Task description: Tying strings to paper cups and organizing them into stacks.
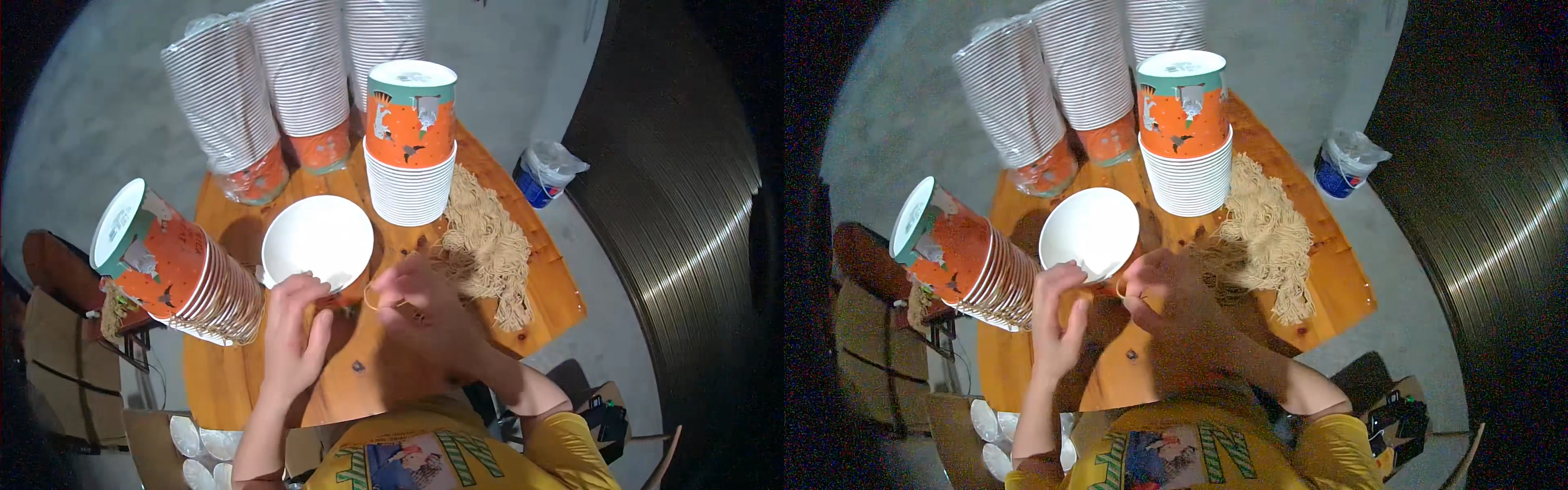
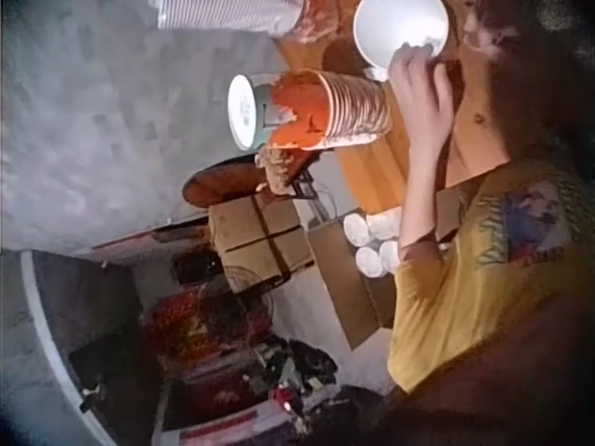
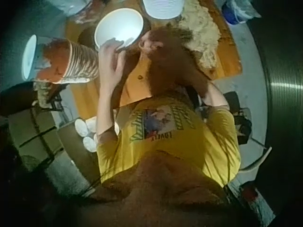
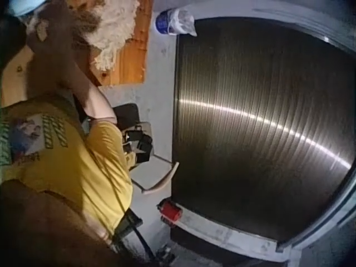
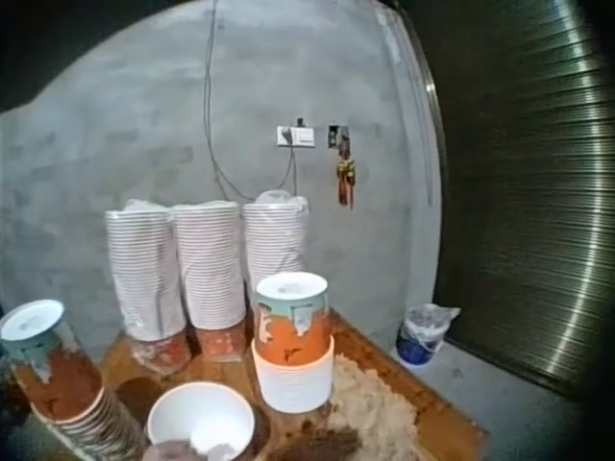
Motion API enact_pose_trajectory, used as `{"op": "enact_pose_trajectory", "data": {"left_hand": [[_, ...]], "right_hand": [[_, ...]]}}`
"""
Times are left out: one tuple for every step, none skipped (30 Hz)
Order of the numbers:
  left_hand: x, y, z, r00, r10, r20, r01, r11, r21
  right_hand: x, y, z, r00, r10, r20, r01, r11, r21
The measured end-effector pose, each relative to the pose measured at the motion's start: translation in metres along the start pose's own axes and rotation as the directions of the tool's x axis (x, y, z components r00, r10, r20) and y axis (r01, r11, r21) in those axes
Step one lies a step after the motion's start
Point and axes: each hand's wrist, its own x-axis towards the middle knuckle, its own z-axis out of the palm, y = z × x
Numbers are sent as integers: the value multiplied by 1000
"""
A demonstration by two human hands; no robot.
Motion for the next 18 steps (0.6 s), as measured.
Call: {"op": "enact_pose_trajectory", "data": {"left_hand": [[-2, 8, -5, 998, -69, 0, 68, 979, -190], [-3, 14, -6, 991, -135, 12, 129, 917, -377], [-4, 16, -3, 988, -151, 44, 152, 847, -509], [-7, 22, -2, 946, -274, 172, 319, 699, -640], [-11, 27, -2, 876, -366, 313, 470, 505, -724], [-11, 30, 2, 884, -371, 285, 448, 494, -745], [-15, 25, 1, 882, -378, 282, 450, 494, -744], [-23, 19, -3, 850, -366, 378, 523, 499, -692], [-29, 14, -4, 808, -355, 471, 590, 504, -631], [-33, 11, -2, 802, -364, 473, 597, 517, -614], [-37, 7, -2, 798, -368, 477, 602, 514, -611], [-40, 3, -3, 759, -368, 536, 651, 434, -623], [-44, 0, -4, 718, -363, 594, 696, 351, -627], [-44, -1, -3, 716, -362, 597, 698, 350, -625], [-45, -2, -3, 706, -372, 603, 708, 362, -606], [-45, -2, -3, 696, -382, 608, 718, 374, -587], [-45, -2, -2, 694, -383, 610, 720, 375, -584], [-45, -1, -1, 692, -388, 608, 721, 362, -590]], "right_hand": [[2, 0, 1, 991, -87, 98, 98, 989, -114], [2, 1, 4, 991, -90, 101, 101, 989, -107], [0, 2, 8, 992, -60, 114, 64, 997, -32], [-1, 3, 12, 991, -30, 129, 25, 999, 42], [-1, -2, 14, 990, -33, 137, 27, 998, 49], [-1, -11, 14, 986, 57, 154, -67, 996, 64], [-1, -15, 15, 974, 148, 171, -162, 984, 75], [-2, -14, 15, 974, 149, 173, -164, 984, 77], [-4, -12, 13, 977, 117, 181, -125, 991, 36], [-7, -9, 10, 978, 86, 189, -87, 996, -4], [-11, -6, 10, 978, 91, 190, -92, 996, -1], [-16, -2, 9, 989, 91, 113, -94, 995, 22], [-20, 3, 9, 995, 92, 35, -93, 995, 45], [-23, 9, 8, 995, 96, 33, -97, 994, 45], [-26, 16, 7, 991, 113, 70, -115, 993, 16], [-28, 20, 6, 986, 131, 106, -131, 991, -13], [-31, 21, 7, 986, 133, 105, -132, 991, -11], [-34, 21, 8, 942, 275, 192, -294, 953, 77]]}}
